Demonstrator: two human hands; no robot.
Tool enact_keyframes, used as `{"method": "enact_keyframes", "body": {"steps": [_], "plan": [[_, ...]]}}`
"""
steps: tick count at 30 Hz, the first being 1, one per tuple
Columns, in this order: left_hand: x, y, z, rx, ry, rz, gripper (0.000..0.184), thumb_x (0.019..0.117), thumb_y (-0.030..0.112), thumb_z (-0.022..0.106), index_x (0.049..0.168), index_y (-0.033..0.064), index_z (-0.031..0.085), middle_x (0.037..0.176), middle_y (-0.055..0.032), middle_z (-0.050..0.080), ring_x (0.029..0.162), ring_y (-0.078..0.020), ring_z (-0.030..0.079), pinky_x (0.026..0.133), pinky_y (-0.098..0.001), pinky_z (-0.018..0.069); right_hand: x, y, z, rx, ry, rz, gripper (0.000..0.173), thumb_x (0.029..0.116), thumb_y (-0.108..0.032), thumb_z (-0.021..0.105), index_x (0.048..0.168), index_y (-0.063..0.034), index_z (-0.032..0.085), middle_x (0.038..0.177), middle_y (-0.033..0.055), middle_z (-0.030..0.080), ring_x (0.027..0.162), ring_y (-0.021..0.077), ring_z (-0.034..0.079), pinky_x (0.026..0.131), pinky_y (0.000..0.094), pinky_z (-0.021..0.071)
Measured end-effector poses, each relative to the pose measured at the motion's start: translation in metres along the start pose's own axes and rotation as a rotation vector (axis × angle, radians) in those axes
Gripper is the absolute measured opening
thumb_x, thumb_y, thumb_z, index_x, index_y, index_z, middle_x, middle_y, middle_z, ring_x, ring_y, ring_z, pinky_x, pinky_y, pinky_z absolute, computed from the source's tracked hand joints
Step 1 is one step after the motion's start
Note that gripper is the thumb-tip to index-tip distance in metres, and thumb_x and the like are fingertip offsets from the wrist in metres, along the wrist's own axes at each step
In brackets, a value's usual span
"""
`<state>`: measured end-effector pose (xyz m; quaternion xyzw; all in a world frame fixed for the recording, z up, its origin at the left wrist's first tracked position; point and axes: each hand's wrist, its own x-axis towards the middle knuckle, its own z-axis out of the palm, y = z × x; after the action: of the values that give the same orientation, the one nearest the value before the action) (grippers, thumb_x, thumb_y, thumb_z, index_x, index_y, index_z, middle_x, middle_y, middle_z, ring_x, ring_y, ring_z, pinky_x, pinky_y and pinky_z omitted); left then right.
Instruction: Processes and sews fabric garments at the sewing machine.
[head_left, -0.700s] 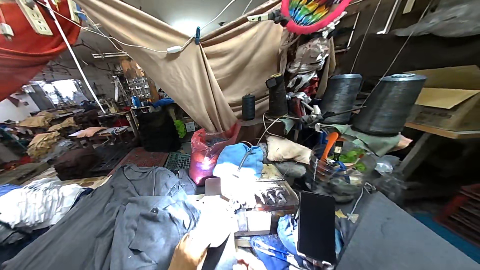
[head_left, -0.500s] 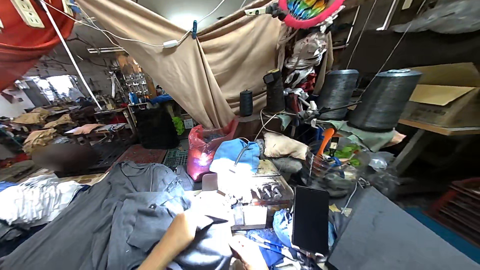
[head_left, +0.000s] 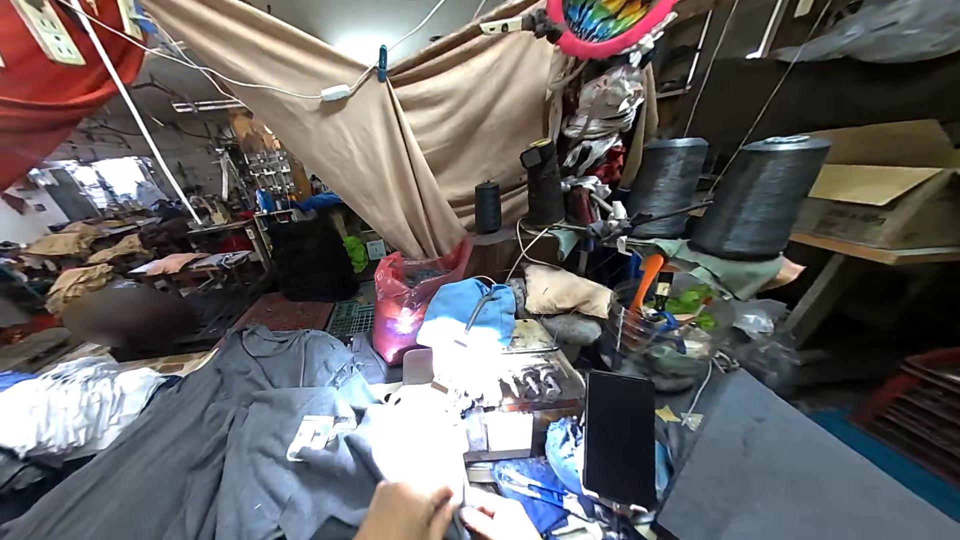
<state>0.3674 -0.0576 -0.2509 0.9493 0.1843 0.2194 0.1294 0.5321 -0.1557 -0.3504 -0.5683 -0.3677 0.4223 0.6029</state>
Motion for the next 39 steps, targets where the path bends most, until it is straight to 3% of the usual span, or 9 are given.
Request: {"method": "enact_keyframes", "body": {"steps": [6, 15, 23, 27, 29, 30, 34, 36, 39], "plan": [[-0.026, -0.003, 0.053, 0.063, 0.255, 0.121, 0.016, 0.0973, 0.02, 0.067, 0.095, 0.0105, 0.079, 0.082, -0.006, 0.074, 0.066, -0.0173, 0.072, 0.056, -0.0337, 0.0593, -0.007, 0.005, -0.005, 0.046, 0.0, 0.002, 0.006, 0.0922, -0.007, 0.067, 0.087, -0.0062, 0.07, 0.079, -0.0042, 0.068, 0.073, 0.0038, 0.063, 0.071, 0.0259, 0.0537], [-0.012, 0.026, 0.038, 0.051, 0.185, 0.013, 0.021, 0.0976, 0.015, 0.062, 0.098, 0.0055, 0.081, 0.089, -0.0103, 0.078, 0.077, -0.0258, 0.076, 0.067, -0.0423, 0.0615, -0.008, 0.003, -0.007, 0.107, 0.006, -0.056, 0.006, 0.094, -0.008, 0.065, 0.09, -0.007, 0.07, 0.082, -0.0054, 0.07, 0.078, 0.0037, 0.066, 0.077, 0.0272, 0.0571], [0.041, -0.024, 0.063, 0.342, 0.442, 0.05, 0.026, 0.0915, 0.027, 0.063, 0.076, 0.0116, 0.077, 0.064, -0.0032, 0.069, 0.059, -0.019, 0.071, 0.05, -0.0394, 0.0572, 0.035, -0.02, 0.008, 0.056, 0.166, -0.096, 0.014, 0.0946, -0.005, 0.061, 0.084, -0.0043, 0.07, 0.073, -0.003, 0.067, 0.07, 0.004, 0.064, 0.071, 0.026, 0.0562], [0.052, -0.022, 0.043, 0.133, 0.199, -0.06, 0.022, 0.0959, 0.021, 0.062, 0.094, 0.0073, 0.079, 0.09, -0.0106, 0.077, 0.086, -0.0277, 0.076, 0.075, -0.0494, 0.062, 0.033, -0.025, 0.014, 0.095, 0.209, -0.085, 0.012, 0.0946, -0.007, 0.064, 0.085, -0.0026, 0.069, 0.071, -0.0015, 0.064, 0.066, 0.0055, 0.061, 0.066, 0.0265, 0.0543], [0.054, -0.01, 0.008, 0.104, -0.176, -0.248, 0.035, 0.1027, 0.025, 0.051, 0.122, 0.0057, 0.073, 0.121, -0.0179, 0.072, 0.117, -0.0361, 0.067, 0.1, -0.0555, 0.0512, 0.022, -0.028, 0.014, 0.141, 0.114, -0.03, 0.008, 0.0924, -0.004, 0.065, 0.085, -0.0049, 0.067, 0.066, -0.005, 0.061, 0.06, 0.0028, 0.057, 0.059, 0.0223, 0.05], [0.053, -0.016, -0.001, 0.124, -0.265, -0.284, 0.04, 0.0999, 0.028, 0.049, 0.125, 0.0044, 0.07, 0.125, -0.0206, 0.069, 0.121, -0.0393, 0.064, 0.101, -0.0587, 0.0491, 0.013, -0.034, 0.014, 0.169, 0.051, 0.012, 0.01, 0.0926, 0.0, 0.063, 0.085, -0.0061, 0.067, 0.066, -0.0066, 0.062, 0.059, 0.0012, 0.057, 0.058, 0.02, 0.0504], [0.055, -0.034, -0.042, 0.11, -0.322, -0.468, 0.035, 0.0982, 0.025, 0.054, 0.118, 0.0004, 0.07, 0.119, -0.0216, 0.069, 0.115, -0.0384, 0.066, 0.098, -0.0587, 0.0508, 0.003, -0.009, 0.004, 0.316, -0.153, 0.026, 0.011, 0.0937, -0.003, 0.062, 0.09, -0.0116, 0.067, 0.075, -0.007, 0.067, 0.063, 0.0009, 0.059, 0.059, 0.0203, 0.0496], [0.052, -0.05, -0.049, 0.002, -0.238, -0.418, 0.035, 0.1015, 0.027, 0.055, 0.108, -0.0026, 0.072, 0.105, -0.0208, 0.071, 0.104, -0.0348, 0.068, 0.095, -0.0532, 0.0523, 0.002, 0.0, 0.002, 0.341, -0.15, -0.014, 0.012, 0.0927, 0.0, 0.063, 0.092, -0.0116, 0.067, 0.082, -0.0055, 0.07, 0.076, 0.0048, 0.066, 0.075, 0.0267, 0.0572], [0.046, -0.054, -0.043, -0.15, -0.058, -0.306, 0.038, 0.1021, 0.033, 0.057, 0.095, -0.0013, 0.073, 0.092, -0.0143, 0.071, 0.091, -0.0243, 0.068, 0.088, -0.0427, 0.0539, 0.0, 0.001, 0.005, 0.263, -0.082, -0.007, 0.007, 0.0917, -0.002, 0.067, 0.089, -0.0083, 0.069, 0.077, -0.0049, 0.069, 0.069, 0.0038, 0.064, 0.068, 0.0247, 0.0552]]}}
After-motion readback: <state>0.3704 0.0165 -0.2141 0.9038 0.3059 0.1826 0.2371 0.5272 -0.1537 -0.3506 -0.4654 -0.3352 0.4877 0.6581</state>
